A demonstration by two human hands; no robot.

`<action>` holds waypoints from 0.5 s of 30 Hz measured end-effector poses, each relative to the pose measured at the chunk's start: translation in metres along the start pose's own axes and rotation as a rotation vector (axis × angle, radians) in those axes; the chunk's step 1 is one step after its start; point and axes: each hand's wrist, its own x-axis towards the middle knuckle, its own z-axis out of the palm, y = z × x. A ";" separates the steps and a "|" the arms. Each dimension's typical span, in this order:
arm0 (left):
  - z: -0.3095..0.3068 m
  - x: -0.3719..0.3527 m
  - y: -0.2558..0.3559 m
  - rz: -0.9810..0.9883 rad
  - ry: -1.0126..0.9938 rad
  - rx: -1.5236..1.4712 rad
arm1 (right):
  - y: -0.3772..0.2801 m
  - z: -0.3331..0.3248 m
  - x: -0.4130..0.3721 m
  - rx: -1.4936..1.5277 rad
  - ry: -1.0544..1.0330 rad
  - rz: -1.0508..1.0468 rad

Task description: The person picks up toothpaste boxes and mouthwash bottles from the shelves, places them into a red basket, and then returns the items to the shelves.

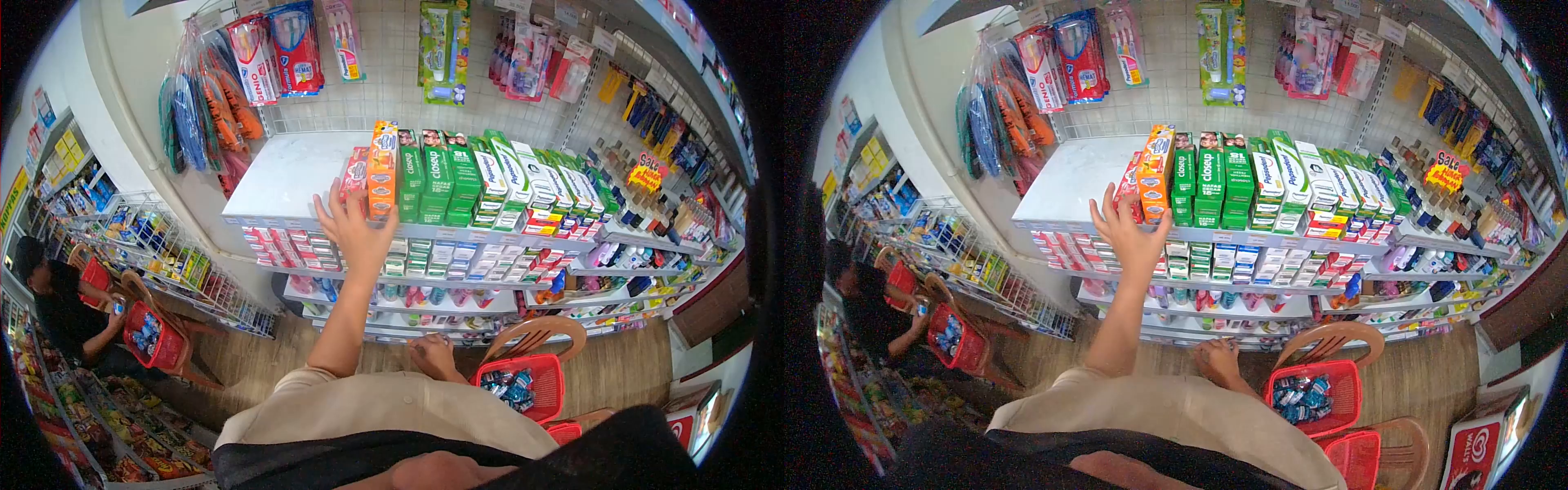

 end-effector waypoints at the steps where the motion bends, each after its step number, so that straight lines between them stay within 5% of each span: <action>1: 0.000 0.000 -0.001 0.000 0.000 0.000 | 0.000 0.000 0.000 0.000 0.000 0.000; 15: -0.001 0.013 0.004 0.041 0.058 -0.083 | 0.000 0.005 -0.002 -0.041 -0.026 0.035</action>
